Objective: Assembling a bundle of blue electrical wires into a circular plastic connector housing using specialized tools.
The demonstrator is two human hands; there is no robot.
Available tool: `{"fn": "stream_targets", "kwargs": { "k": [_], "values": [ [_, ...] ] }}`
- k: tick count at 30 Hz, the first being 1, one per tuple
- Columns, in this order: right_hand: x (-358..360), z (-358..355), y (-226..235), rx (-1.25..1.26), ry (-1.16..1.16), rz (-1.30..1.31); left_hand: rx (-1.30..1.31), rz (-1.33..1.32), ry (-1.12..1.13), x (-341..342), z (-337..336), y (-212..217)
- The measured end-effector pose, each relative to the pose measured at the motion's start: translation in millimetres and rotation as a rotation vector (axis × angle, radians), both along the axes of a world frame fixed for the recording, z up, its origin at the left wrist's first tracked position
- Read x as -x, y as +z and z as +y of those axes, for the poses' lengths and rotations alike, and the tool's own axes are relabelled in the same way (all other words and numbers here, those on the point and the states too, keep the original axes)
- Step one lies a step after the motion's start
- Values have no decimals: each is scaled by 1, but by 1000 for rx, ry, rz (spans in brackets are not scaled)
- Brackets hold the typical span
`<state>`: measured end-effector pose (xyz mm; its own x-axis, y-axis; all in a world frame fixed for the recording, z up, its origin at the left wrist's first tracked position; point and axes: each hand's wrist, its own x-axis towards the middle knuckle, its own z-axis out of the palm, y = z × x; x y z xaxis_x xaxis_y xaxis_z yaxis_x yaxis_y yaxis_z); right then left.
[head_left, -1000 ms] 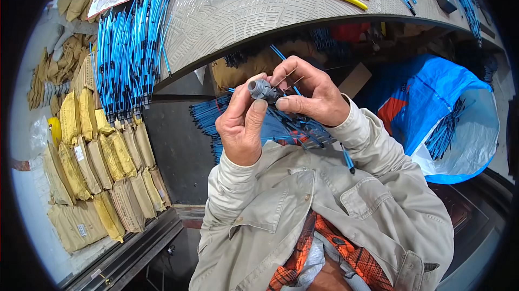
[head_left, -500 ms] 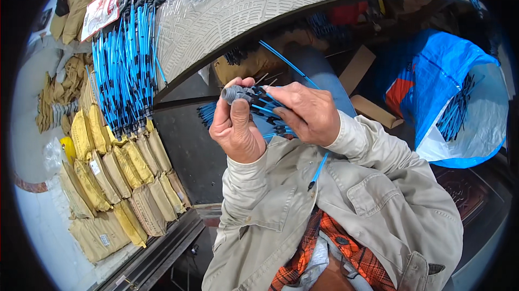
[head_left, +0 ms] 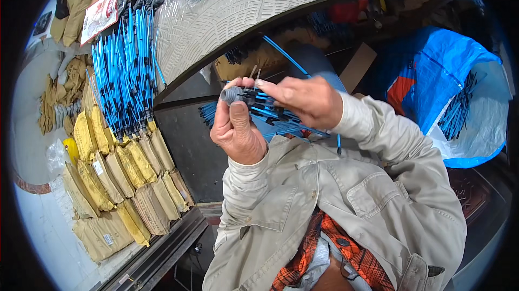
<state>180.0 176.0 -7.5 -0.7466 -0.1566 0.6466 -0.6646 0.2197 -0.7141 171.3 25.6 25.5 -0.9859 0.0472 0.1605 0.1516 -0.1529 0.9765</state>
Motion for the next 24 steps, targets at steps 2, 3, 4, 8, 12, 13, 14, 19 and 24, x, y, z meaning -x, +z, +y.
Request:
{"fn": "stream_targets", "kwargs": {
  "k": [2,3,4,8,12,13,14,19,24],
  "values": [
    [-4,-4,0,1,-30,25,28,25,5,-1,1,1],
    [-6,-6,-1,-1,-65,48,53,48,5,-1,2,1],
    [-8,-7,-1,-2,-101,71,79,71,4,-2,3,1],
    [-16,-9,4,-36,-153,77,98,139,16,-7,6,1],
    [-26,-9,11,-81,-185,47,144,205,14,-11,6,3],
    [-29,-9,12,-90,-198,38,199,231,4,-11,6,5],
    [-31,-10,13,-99,-212,29,254,257,-7,-11,6,6],
    [-33,-10,9,88,-156,-58,179,245,-132,-8,2,4],
    [-32,-8,9,28,-182,-33,63,233,-211,-11,0,-2]
  ]
}}
